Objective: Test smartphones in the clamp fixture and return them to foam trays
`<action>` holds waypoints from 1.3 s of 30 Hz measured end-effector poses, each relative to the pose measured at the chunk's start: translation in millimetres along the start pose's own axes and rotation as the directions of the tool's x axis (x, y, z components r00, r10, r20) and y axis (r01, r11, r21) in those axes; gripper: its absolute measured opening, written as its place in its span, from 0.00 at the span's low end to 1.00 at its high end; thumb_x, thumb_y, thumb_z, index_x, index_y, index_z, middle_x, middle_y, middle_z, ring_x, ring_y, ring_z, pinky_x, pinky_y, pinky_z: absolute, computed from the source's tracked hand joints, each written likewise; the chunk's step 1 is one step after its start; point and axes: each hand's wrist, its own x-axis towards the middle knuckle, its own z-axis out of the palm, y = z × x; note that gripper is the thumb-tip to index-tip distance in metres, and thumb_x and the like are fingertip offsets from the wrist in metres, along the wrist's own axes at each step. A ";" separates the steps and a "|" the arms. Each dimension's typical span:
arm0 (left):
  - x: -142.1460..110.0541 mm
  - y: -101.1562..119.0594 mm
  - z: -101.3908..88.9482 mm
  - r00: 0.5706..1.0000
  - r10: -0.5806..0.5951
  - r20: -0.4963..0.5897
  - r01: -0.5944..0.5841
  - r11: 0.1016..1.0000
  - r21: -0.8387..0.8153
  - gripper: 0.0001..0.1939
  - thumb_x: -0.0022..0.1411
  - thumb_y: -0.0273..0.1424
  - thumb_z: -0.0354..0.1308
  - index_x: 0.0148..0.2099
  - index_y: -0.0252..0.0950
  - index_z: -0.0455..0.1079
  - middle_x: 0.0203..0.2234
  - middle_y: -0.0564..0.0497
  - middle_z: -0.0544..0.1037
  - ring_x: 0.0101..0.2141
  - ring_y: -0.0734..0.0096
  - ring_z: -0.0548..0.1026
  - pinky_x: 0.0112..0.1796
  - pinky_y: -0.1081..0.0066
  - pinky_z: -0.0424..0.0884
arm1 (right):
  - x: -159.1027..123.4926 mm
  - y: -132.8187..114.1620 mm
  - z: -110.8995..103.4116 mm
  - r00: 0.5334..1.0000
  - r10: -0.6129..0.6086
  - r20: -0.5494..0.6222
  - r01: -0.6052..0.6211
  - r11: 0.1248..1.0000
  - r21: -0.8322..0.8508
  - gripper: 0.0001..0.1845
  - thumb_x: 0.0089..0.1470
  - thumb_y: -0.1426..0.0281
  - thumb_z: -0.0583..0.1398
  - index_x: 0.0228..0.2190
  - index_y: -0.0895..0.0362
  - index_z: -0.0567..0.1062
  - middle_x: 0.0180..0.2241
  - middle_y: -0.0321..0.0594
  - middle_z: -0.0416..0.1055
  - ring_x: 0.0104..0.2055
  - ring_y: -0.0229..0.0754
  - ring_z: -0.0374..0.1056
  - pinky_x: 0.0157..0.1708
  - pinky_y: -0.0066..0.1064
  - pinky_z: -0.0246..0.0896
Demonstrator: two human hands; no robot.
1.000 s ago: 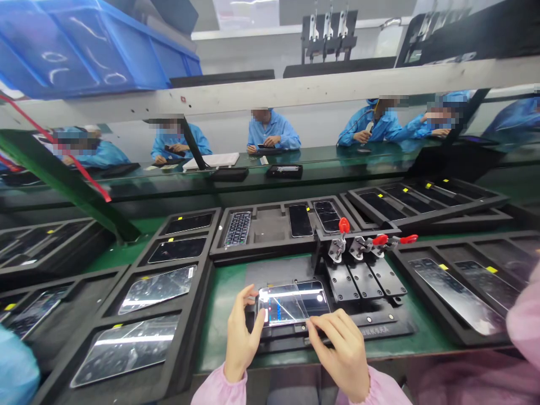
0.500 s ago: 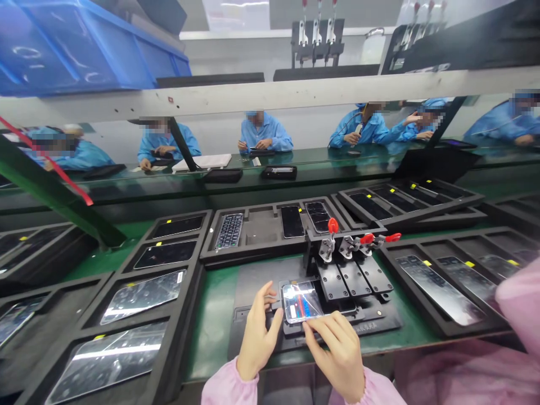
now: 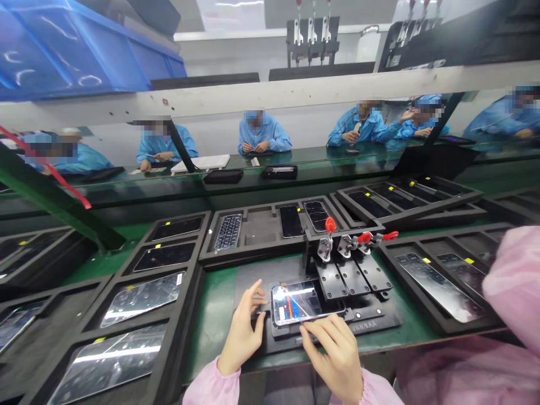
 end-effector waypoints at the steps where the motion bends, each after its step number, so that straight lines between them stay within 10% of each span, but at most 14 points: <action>1: -0.9 -1.7 -2.1 1.000 -0.007 -0.012 0.007 1.000 -0.004 0.28 0.60 0.26 0.47 0.61 0.44 0.48 0.44 0.47 0.67 0.42 0.69 0.73 0.48 0.61 0.69 | 0.1 -1.0 0.5 1.000 -0.001 0.000 0.001 1.000 0.010 0.06 0.47 0.78 0.60 0.29 0.56 0.72 0.24 0.35 0.69 0.27 0.35 0.61 0.30 0.30 0.54; 10: -11.1 16.1 4.6 0.961 0.097 -0.257 -0.035 0.971 0.237 0.20 0.59 0.31 0.52 0.54 0.39 0.58 0.42 0.46 0.70 0.43 0.64 0.71 0.47 0.59 0.67 | 4.4 -4.3 2.0 1.000 -0.009 -0.001 0.009 1.000 0.008 0.06 0.47 0.78 0.60 0.29 0.56 0.71 0.23 0.35 0.67 0.27 0.35 0.59 0.29 0.30 0.53; 15: -24.8 53.4 37.3 0.991 0.036 -0.127 -0.019 0.990 0.137 0.25 0.56 0.34 0.57 0.55 0.40 0.55 0.29 0.53 0.72 0.29 0.70 0.72 0.35 0.68 0.71 | 4.0 -7.6 4.9 0.999 -0.037 0.029 0.037 0.999 -0.010 0.03 0.49 0.76 0.59 0.28 0.57 0.71 0.23 0.37 0.68 0.27 0.35 0.60 0.29 0.30 0.53; 20: -16.2 64.1 52.2 0.968 -0.069 -0.243 0.079 0.996 0.030 0.20 0.60 0.32 0.51 0.54 0.38 0.54 0.25 0.55 0.72 0.26 0.72 0.72 0.33 0.70 0.71 | 13.6 -14.4 -13.5 0.988 -0.096 0.122 0.096 0.995 0.011 0.08 0.48 0.72 0.60 0.34 0.57 0.72 0.26 0.37 0.70 0.29 0.36 0.61 0.28 0.31 0.56; 24: -8.3 63.4 39.1 0.947 -0.084 -0.310 0.109 0.992 0.064 0.22 0.58 0.35 0.53 0.53 0.36 0.56 0.23 0.56 0.74 0.25 0.72 0.73 0.33 0.70 0.71 | 66.5 -7.9 -51.9 0.976 -0.213 -0.042 0.214 0.976 0.036 0.15 0.46 0.70 0.62 0.40 0.57 0.71 0.32 0.40 0.72 0.35 0.39 0.64 0.34 0.33 0.60; 27: -5.6 60.4 29.1 0.942 -0.097 -0.321 0.143 0.982 0.123 0.24 0.57 0.37 0.54 0.54 0.36 0.57 0.23 0.56 0.75 0.25 0.72 0.73 0.33 0.70 0.71 | 128.8 9.8 -67.2 0.965 -0.214 -0.149 0.165 0.945 -0.284 0.22 0.47 0.69 0.62 0.46 0.58 0.69 0.42 0.43 0.71 0.43 0.43 0.64 0.42 0.36 0.57; 31: -1.9 50.8 22.9 0.955 -0.098 -0.279 0.153 0.971 0.185 0.24 0.57 0.37 0.54 0.55 0.38 0.56 0.25 0.56 0.76 0.27 0.71 0.74 0.36 0.67 0.70 | 181.1 29.5 -63.1 0.978 -0.208 0.027 0.192 0.838 -0.511 0.11 0.53 0.64 0.58 0.37 0.55 0.73 0.36 0.36 0.73 0.37 0.39 0.63 0.35 0.34 0.50; 35: 1.9 40.9 19.7 0.978 -0.033 -0.205 0.080 0.971 0.226 0.21 0.59 0.36 0.52 0.55 0.40 0.57 0.27 0.54 0.77 0.32 0.67 0.75 0.41 0.63 0.68 | 152.3 22.5 -66.4 0.968 -0.248 -0.043 0.198 0.853 -0.483 0.05 0.51 0.68 0.60 0.26 0.56 0.74 0.28 0.31 0.74 0.32 0.35 0.61 0.36 0.32 0.49; 39: 3.8 32.5 16.7 0.983 0.048 -0.177 0.006 0.957 0.290 0.22 0.61 0.34 0.51 0.57 0.40 0.56 0.29 0.53 0.78 0.36 0.65 0.74 0.46 0.58 0.64 | 88.3 17.4 -66.4 0.966 -0.252 -0.060 0.179 0.816 -0.549 0.15 0.47 0.70 0.63 0.40 0.53 0.74 0.38 0.32 0.75 0.31 0.35 0.61 0.38 0.35 0.47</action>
